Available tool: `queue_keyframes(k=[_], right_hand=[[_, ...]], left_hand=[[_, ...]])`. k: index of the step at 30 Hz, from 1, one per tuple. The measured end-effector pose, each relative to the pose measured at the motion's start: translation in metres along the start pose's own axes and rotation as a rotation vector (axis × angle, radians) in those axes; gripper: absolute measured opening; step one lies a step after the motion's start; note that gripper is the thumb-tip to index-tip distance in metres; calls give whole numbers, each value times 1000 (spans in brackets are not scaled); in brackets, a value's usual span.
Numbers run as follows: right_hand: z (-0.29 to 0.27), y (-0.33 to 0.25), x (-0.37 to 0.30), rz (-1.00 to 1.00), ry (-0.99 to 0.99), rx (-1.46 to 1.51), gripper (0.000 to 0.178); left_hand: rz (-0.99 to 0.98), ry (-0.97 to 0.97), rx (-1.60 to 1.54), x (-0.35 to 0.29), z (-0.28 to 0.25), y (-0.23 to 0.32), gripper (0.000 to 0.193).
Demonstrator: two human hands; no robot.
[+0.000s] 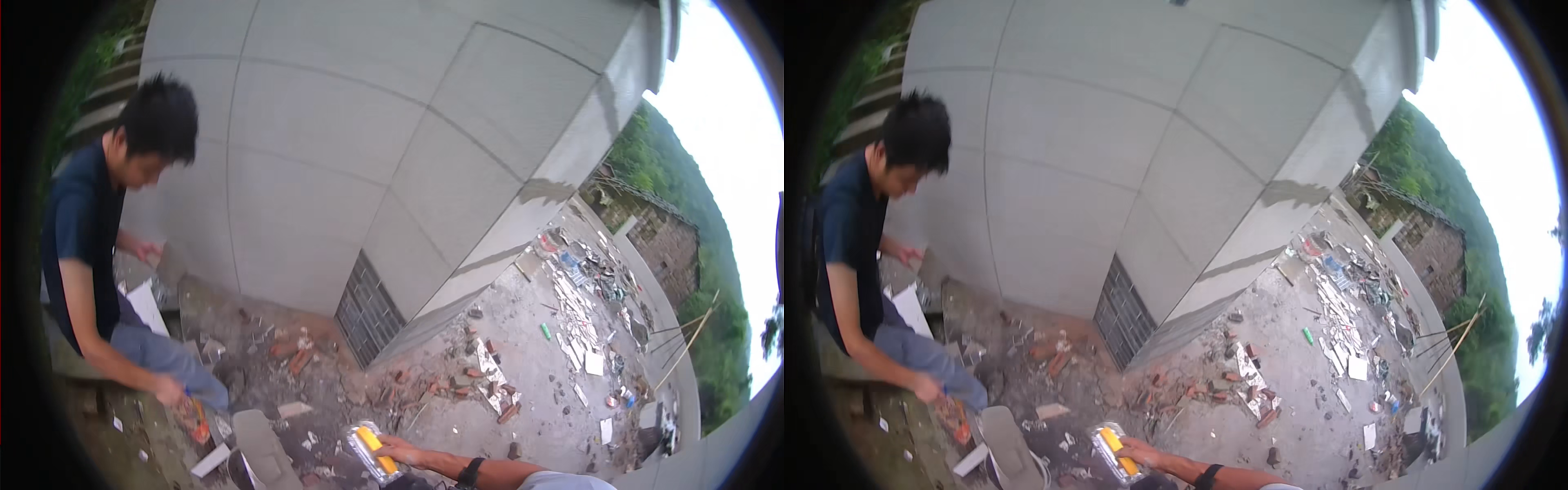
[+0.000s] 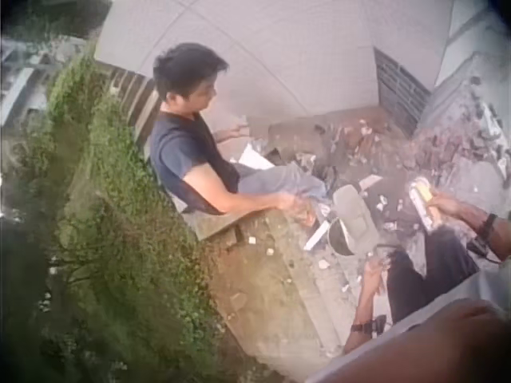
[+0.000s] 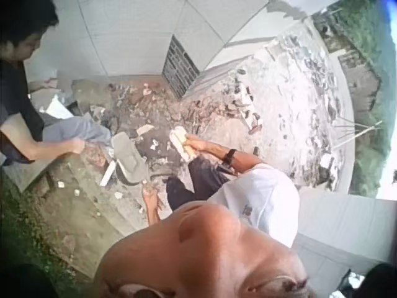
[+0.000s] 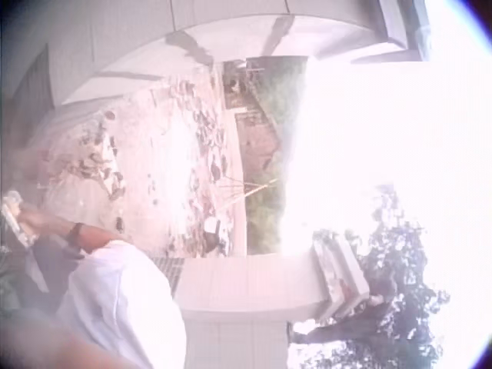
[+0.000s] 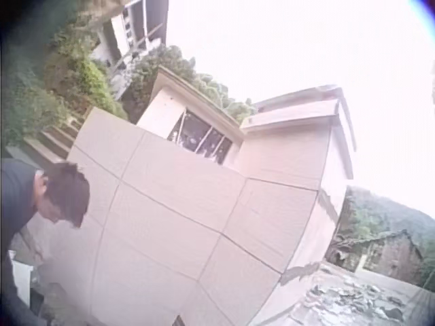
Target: Applying mortar and smoothing it onto a structural column using a trowel and plastering tool.
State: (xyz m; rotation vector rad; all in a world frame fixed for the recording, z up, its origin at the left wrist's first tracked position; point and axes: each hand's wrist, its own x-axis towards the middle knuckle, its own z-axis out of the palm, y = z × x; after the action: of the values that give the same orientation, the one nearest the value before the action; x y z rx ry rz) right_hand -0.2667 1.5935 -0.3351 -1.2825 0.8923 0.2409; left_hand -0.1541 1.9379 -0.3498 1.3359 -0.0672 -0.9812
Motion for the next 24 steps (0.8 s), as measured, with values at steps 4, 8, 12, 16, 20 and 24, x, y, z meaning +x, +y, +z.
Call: queue_keyframes(k=[4, 8, 12, 16, 20, 24], right_hand=[[-106, -67, -77, -121, 29, 306, 44], [-151, -131, -153, -366, 185, 319, 35], [-215, -160, -187, -579, 424, 168, 32], [-240, -212, -247, -763, 555, 170, 31], [-248, -243, -292, -958, 680, -123, 36], [-240, -267, -316, -1028, 781, -419, 39]], left_hand=[[-122, -135, 141, 17, 106, 99, 36], [-165, -215, 171, 26, 216, 162, 29], [-157, -333, 5, 60, 300, 171, 20], [-102, -523, 117, 79, 362, 226, 25], [-23, -637, 158, 89, 397, 254, 32], [51, -751, 188, 92, 411, 272, 36]])
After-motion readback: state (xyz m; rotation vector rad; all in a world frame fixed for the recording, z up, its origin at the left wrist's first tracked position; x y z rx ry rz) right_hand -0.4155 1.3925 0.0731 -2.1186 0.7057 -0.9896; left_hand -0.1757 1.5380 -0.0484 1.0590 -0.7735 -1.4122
